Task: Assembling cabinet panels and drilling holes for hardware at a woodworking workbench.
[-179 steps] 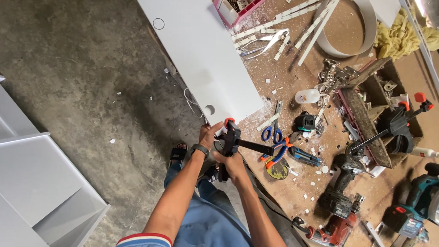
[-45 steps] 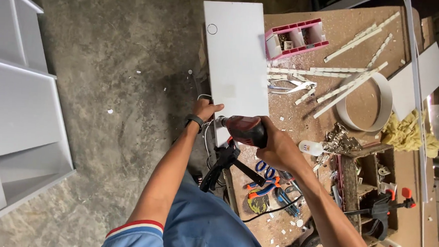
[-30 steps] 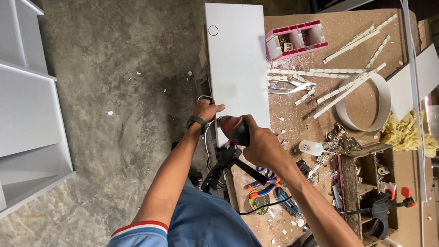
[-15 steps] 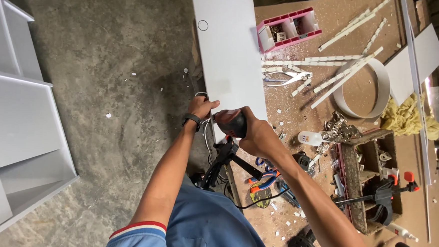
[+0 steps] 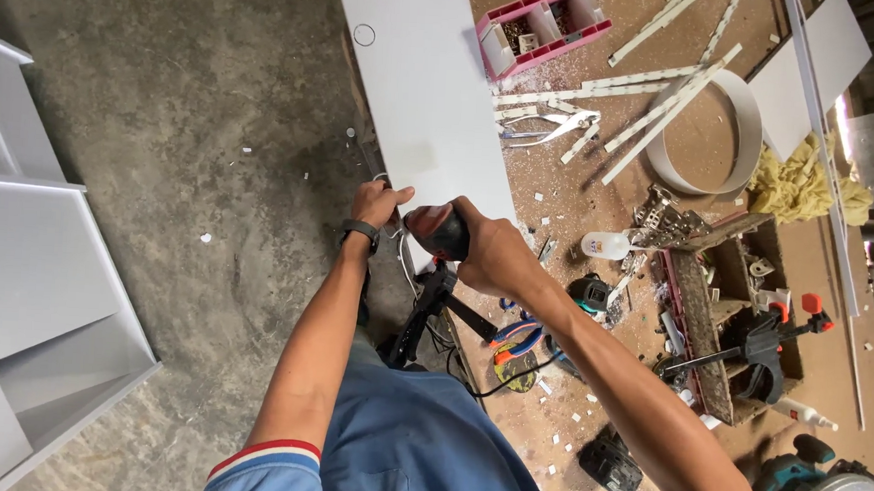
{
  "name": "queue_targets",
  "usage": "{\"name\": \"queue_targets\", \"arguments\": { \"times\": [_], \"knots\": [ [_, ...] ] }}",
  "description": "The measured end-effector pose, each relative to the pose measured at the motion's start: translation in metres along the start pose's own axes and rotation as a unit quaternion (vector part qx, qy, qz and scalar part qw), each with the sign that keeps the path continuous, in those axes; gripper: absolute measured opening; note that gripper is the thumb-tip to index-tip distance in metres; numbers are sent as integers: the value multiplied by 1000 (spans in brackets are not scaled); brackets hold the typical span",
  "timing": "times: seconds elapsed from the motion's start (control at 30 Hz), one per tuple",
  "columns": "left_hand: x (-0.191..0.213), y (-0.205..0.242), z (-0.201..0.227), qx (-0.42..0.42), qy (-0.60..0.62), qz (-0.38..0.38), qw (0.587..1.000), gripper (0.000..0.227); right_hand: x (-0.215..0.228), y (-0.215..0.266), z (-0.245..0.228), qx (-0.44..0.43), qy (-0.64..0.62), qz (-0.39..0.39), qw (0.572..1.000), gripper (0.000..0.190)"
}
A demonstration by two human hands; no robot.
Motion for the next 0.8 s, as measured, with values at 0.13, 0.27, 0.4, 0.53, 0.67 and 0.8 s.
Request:
{"name": "queue_targets", "arguments": {
  "times": [0.13,0.27,0.4,0.53,0.67,0.8],
  "knots": [
    [4,7,3,-3,-1,2,1000,43,-2,-3,-2,47,-14,5,999,72],
    [4,18,11,34,35,2,999,40,-1,-4,-1,50,2,-18,999,71],
    [7,20,16,29,59,0,998,37,5,-4,-6,37,16,-13,999,74],
    [7,22,13,41,59,9,997,35,1,-3,-3,74,5,-24,997,81],
    [8,19,14,27,56,8,998,36,1,-7,-2,49,23,-43,998,76],
    [8,23,17,40,59,13,997,36,1,-8,-5,62,40,-43,996,81]
  ]
}}
Point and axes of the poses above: each hand's wrist, its own y-axis away from the middle knuckle, its own x-axis out of the back of the hand, z = x × y, the point moved 8 cm from there along -y, towards the middle knuckle, and after that the axes turned 2 degrees about z, right-handed, at the moved point
